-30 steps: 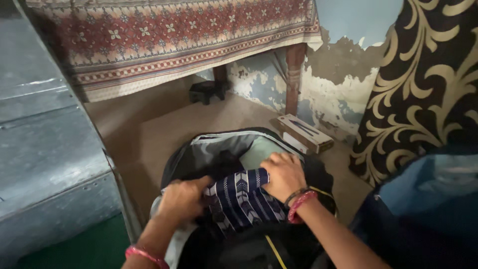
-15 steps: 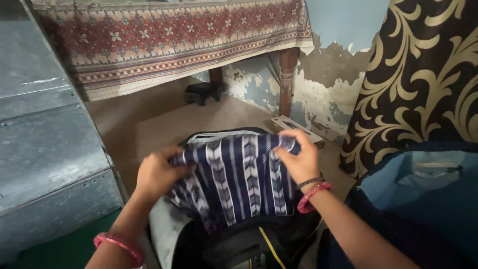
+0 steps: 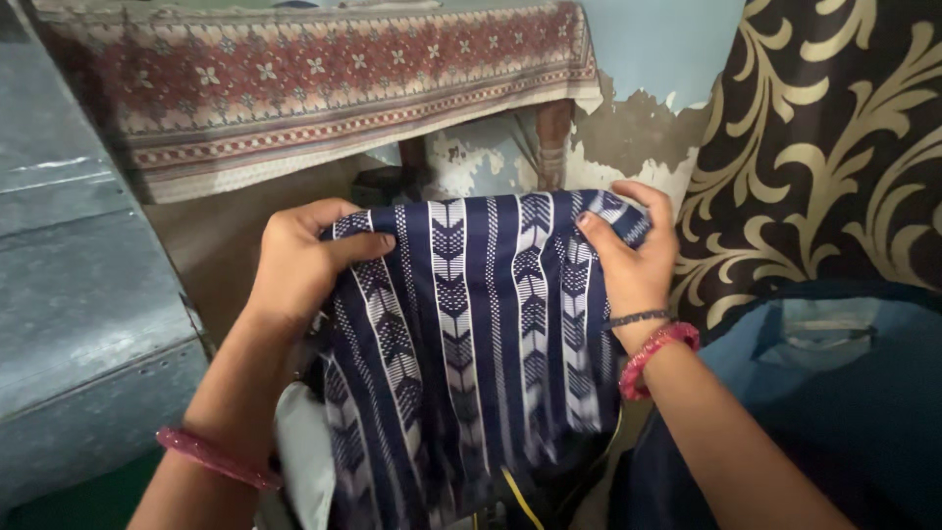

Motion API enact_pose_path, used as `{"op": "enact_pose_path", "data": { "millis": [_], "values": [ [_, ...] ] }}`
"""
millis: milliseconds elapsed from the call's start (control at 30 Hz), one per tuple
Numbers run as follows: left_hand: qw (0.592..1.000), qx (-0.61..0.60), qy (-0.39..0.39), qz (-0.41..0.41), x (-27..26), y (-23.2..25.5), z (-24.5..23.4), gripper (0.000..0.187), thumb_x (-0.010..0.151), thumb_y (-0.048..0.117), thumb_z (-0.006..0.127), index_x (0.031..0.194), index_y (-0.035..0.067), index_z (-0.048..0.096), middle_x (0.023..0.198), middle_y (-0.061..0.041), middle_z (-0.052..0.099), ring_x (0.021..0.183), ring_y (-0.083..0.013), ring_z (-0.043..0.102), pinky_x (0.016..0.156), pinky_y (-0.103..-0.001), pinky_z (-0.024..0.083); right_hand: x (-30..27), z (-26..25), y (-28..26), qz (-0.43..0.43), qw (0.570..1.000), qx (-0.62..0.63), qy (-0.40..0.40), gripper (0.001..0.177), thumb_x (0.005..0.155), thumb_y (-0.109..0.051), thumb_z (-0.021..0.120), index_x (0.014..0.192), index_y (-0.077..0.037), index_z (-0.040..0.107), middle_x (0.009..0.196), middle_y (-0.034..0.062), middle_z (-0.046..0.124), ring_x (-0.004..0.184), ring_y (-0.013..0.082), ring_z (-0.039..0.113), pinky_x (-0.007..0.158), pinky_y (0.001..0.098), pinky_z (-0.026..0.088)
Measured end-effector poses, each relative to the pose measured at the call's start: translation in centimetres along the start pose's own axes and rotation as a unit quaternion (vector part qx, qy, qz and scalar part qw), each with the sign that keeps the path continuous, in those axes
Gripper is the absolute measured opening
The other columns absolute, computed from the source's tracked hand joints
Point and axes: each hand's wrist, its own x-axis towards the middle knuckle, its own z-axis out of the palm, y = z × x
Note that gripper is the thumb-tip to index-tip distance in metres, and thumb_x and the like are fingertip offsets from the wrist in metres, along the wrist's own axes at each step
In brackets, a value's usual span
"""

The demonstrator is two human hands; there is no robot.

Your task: The person sits on the floor and packs various folded clothes into a blue suitcase. They transfer items from a pile on the floor, including jeans, patterned shirts, and a purple garment, into the suitcase one by one.

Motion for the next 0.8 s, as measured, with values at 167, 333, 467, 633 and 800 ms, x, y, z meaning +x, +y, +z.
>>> {"op": "enact_pose_path", "data": {
  "millis": [167, 333, 467, 633, 800],
  "values": [
    [0.969, 0.229, 0.078, -0.045, 2.0, -12.1, 0.1, 0.025, 0.074, 0.024, 0.086, 0.095, 0.010, 0.081, 0.081, -0.006, 0.078, 0.071, -0.0168, 0.073, 0.068, -0.033, 0.055, -4.2, 0.0, 9.3, 0.223, 0.969, -0.096, -0.047, 0.047, 0.077, -0.020, 0.087, 0.118, -0.010, 0.065, 0.103, 0.0062, 0.070, 0.089, 0.0162, 0.065, 0.084, 0.0318, 0.055],
    [0.954, 0.177, 0.049, -0.236, -0.4, -28.3, 0.9, 0.058, 0.074, 0.029, 0.087, 0.126, 0.011, 0.069, 0.117, -0.013, 0.076, 0.100, -0.0234, 0.071, 0.085, -0.039, 0.057, -13.1, 0.3, 21.8, 0.252, 0.928, -0.204, -0.186, 0.067, 0.070, -0.028, 0.092, 0.126, -0.009, 0.061, 0.106, 0.0127, 0.073, 0.099, 0.0272, 0.070, 0.092, 0.0380, 0.054],
    [0.892, 0.156, 0.038, -0.422, -1.8, -29.2, 1.1, 0.082, 0.072, 0.027, 0.090, 0.139, 0.005, 0.049, 0.128, -0.018, 0.066, 0.111, -0.0314, 0.066, 0.090, -0.049, 0.055, -16.2, -1.1, 21.6, 0.368, 0.831, -0.274, -0.315, 0.080, 0.074, -0.041, 0.085, 0.139, -0.007, 0.053, 0.120, 0.0155, 0.076, 0.112, 0.0283, 0.073, 0.099, 0.0379, 0.054],
    [0.880, 0.213, 0.002, -0.424, -3.1, -26.5, 1.6, 0.101, 0.069, 0.026, 0.095, 0.144, -0.006, 0.036, 0.131, -0.024, 0.062, 0.117, -0.0351, 0.064, 0.095, -0.050, 0.055, -13.2, -0.4, 12.7, 0.371, 0.705, -0.429, -0.425, 0.084, 0.078, -0.050, 0.081, 0.143, -0.007, 0.051, 0.128, 0.0218, 0.067, 0.120, 0.0373, 0.066, 0.103, 0.0433, 0.051],
    [0.909, 0.156, -0.059, -0.382, -5.3, -27.3, 1.1, 0.057, 0.066, 0.023, 0.089, 0.111, -0.009, 0.078, 0.108, -0.022, 0.079, 0.097, -0.0327, 0.072, 0.085, -0.043, 0.057, -11.4, -1.6, 9.8, 0.415, 0.643, -0.437, -0.473, 0.077, 0.069, -0.055, 0.084, 0.124, -0.001, 0.073, 0.123, 0.0209, 0.072, 0.118, 0.0350, 0.070, 0.103, 0.0396, 0.052]
  ]
}}
